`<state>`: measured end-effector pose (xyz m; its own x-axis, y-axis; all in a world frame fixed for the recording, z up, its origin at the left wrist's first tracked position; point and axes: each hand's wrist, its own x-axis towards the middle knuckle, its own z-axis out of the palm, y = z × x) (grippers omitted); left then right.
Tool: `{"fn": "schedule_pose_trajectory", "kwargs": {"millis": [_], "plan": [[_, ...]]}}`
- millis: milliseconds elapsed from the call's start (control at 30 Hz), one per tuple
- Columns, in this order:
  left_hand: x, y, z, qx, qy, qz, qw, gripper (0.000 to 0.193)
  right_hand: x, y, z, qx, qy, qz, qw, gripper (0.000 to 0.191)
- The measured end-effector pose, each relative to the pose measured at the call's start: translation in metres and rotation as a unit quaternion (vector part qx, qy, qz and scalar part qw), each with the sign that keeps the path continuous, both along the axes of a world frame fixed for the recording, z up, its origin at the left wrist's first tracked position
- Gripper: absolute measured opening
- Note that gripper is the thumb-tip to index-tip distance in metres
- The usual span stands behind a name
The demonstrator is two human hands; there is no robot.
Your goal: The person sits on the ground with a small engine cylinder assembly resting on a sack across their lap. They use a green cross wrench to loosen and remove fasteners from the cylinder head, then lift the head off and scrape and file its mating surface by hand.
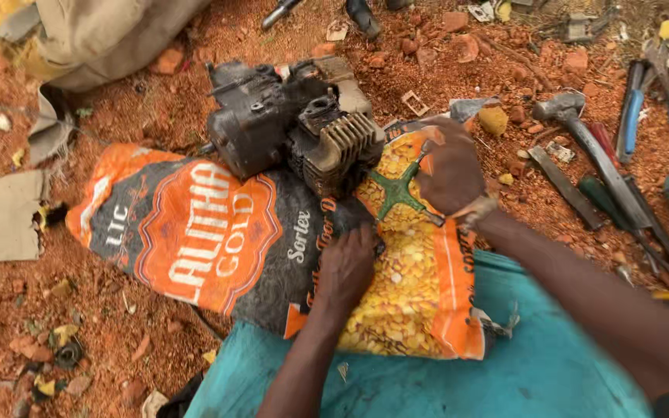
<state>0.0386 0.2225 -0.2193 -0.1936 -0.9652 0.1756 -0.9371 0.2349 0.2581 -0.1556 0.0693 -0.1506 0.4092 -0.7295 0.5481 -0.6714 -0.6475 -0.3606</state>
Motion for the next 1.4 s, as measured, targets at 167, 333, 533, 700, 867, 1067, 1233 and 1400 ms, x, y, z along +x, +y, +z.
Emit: {"fn": "schedule_pose_trajectory", "kwargs": {"millis": [167,333,533,700,867,1067,1233,1400], "plan": [[0.003,0.009,0.001,-0.021,-0.028,-0.008,0.999,0.041,-0.013,0.051,-0.039,0.629,-0.449,-0.057,0.632,0.062],[0.005,0.019,0.009,-0.044,0.059,0.037,0.997,0.048,-0.004,0.066,-0.041,0.661,-0.401,0.003,0.634,0.075],[0.01,0.046,0.03,-0.058,0.149,0.064,0.985,0.035,0.014,0.07,-0.015,0.515,-0.244,-0.001,0.822,0.06],[0.013,0.05,0.031,-0.075,0.2,0.076,0.974,0.029,0.025,0.08,-0.003,0.2,0.223,0.02,0.954,0.076],[0.02,0.052,0.026,-0.105,0.22,0.046,0.969,0.031,0.021,0.087,-0.001,0.062,0.111,0.031,0.991,0.054],[0.025,0.054,0.013,-0.1,0.205,0.039,0.973,0.028,0.011,0.081,-0.022,0.612,-0.378,-0.095,0.688,0.045],[0.028,0.056,0.008,-0.136,0.236,0.03,0.962,0.03,0.006,0.073,-0.034,0.695,-0.486,0.001,0.529,0.047],[0.028,0.058,0.017,-0.182,0.246,0.057,0.95,0.029,0.015,0.071,-0.023,0.498,-0.223,-0.173,0.82,0.038]]}}
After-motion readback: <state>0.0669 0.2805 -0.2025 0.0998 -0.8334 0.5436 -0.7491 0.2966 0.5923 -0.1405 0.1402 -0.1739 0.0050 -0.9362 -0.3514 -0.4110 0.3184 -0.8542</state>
